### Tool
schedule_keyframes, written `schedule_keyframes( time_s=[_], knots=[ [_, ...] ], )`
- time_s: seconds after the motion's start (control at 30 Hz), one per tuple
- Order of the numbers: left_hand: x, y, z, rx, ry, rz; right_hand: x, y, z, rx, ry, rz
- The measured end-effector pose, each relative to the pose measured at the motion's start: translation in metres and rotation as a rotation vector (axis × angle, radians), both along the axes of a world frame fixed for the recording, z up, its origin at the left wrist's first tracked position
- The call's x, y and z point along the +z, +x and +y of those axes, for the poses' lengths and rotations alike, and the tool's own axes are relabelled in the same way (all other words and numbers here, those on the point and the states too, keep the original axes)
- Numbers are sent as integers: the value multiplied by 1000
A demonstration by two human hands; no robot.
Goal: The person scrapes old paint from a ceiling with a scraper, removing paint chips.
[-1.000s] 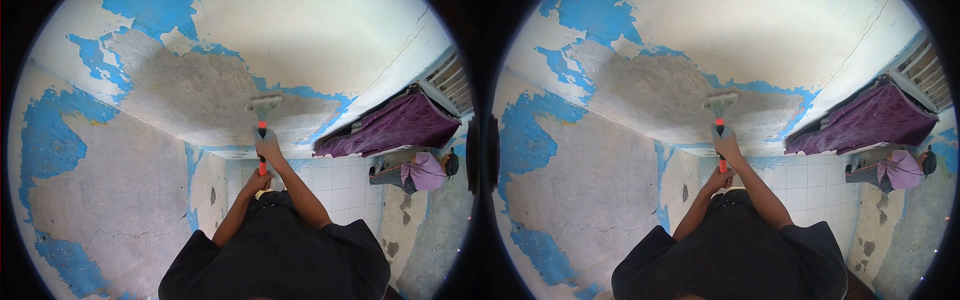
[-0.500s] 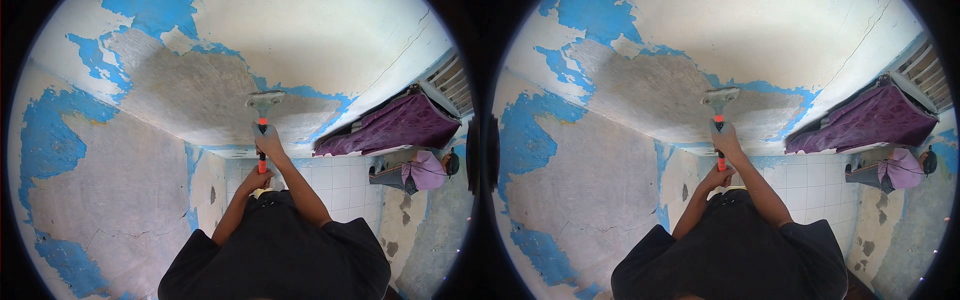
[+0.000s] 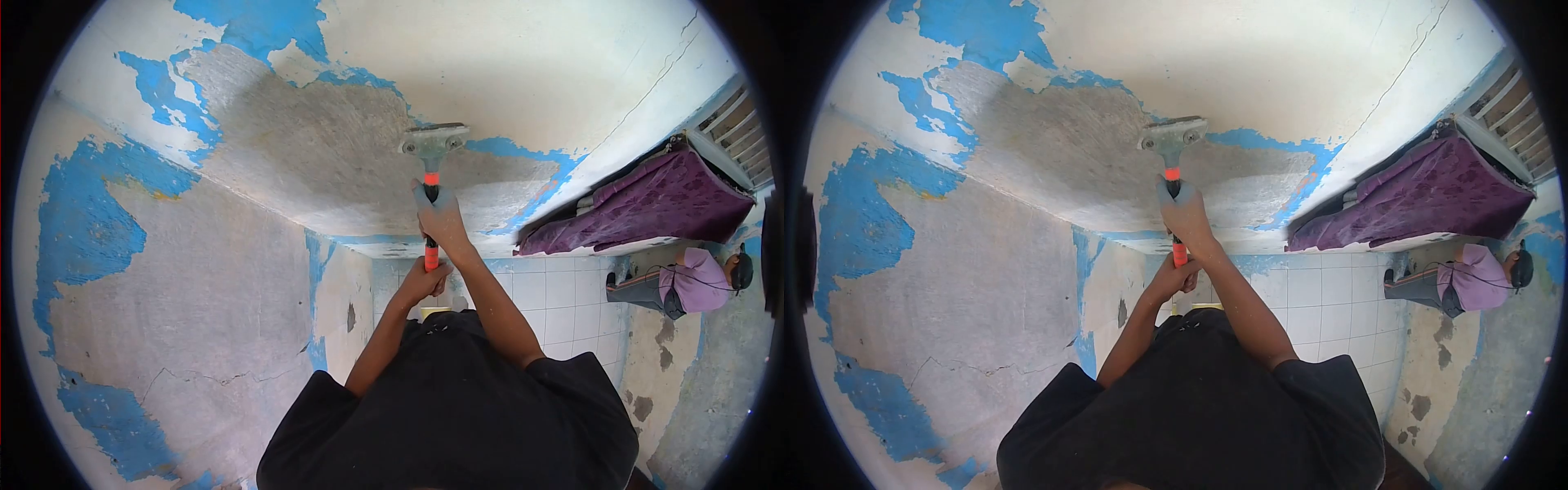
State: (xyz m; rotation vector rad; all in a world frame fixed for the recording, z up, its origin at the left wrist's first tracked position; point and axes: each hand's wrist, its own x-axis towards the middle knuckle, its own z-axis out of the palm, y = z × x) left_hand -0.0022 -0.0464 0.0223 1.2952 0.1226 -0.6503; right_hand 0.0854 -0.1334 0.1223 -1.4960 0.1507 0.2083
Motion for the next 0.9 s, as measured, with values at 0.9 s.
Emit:
schedule_keyframes(
  time_s=[0.9],
  knots=[
    [-25,1,3,-20,124,-26,-21,1,-1,-29,24,38]
  ],
)
